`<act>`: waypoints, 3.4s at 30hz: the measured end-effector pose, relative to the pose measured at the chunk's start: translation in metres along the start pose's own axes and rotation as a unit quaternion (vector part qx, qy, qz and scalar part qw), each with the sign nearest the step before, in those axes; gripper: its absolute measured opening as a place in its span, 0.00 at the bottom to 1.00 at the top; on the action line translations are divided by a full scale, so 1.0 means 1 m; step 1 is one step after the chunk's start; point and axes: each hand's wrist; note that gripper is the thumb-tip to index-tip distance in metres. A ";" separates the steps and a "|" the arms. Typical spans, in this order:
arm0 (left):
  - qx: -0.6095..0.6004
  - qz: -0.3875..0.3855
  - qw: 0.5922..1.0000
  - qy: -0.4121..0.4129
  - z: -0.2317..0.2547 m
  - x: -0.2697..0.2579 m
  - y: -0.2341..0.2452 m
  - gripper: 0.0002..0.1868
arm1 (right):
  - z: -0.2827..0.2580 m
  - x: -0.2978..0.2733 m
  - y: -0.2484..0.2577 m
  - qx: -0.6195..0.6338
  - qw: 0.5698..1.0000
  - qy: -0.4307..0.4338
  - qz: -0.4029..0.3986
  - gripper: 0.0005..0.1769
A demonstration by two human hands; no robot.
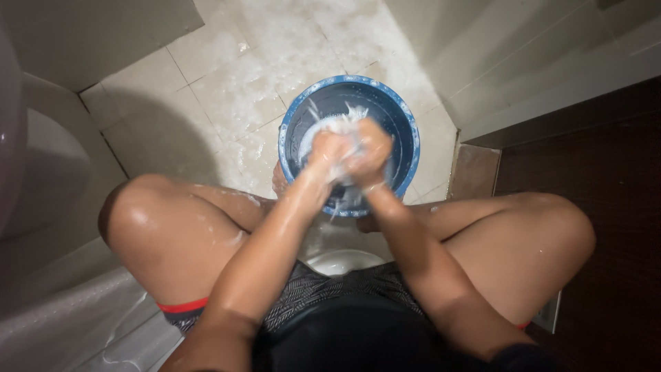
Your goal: The person sits on the floor and hand-washes a grey cloth in a blue bucket filled with soapy water. They repeatedly scrub, squeeze, and rinse the cloth by hand, wringing out excess water and submerging it again to continue the cleaning process.
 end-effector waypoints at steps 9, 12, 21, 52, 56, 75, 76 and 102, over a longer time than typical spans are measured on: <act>-0.304 0.039 0.948 0.085 0.023 -0.011 0.004 0.13 | 0.026 -0.016 -0.016 0.003 0.998 -0.023 0.057 0.06; -0.204 -0.046 0.978 0.016 0.054 -0.014 0.023 0.11 | 0.058 0.004 0.010 -0.024 0.984 -0.177 -0.020 0.09; 0.104 -0.124 0.961 -0.225 0.110 -0.032 0.076 0.20 | 0.034 0.050 0.057 0.236 0.863 -0.256 -0.367 0.15; -0.366 0.041 0.930 0.021 0.089 -0.002 0.088 0.08 | -0.021 0.054 0.064 0.421 0.848 -0.294 -0.131 0.33; -0.301 0.103 0.947 0.051 0.052 -0.002 0.017 0.10 | -0.049 0.026 0.019 0.258 0.942 -0.213 -0.015 0.13; 0.153 -0.023 0.940 -0.305 0.070 -0.018 0.038 0.14 | 0.074 0.019 0.024 -0.009 0.951 -0.301 -0.071 0.24; 0.201 -0.030 0.881 -0.428 0.082 -0.022 0.050 0.17 | 0.063 0.023 0.027 0.002 0.949 -0.305 -0.085 0.25; -0.368 0.083 0.926 -0.002 -0.062 0.026 -0.031 0.07 | 0.025 0.004 -0.004 0.067 0.969 -0.228 0.071 0.14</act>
Point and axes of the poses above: each hand's wrist, its own x-axis towards the middle knuckle, its own y-axis out of the back of the hand, z = x × y, and after that the axes turned 5 degrees about -y, right-handed
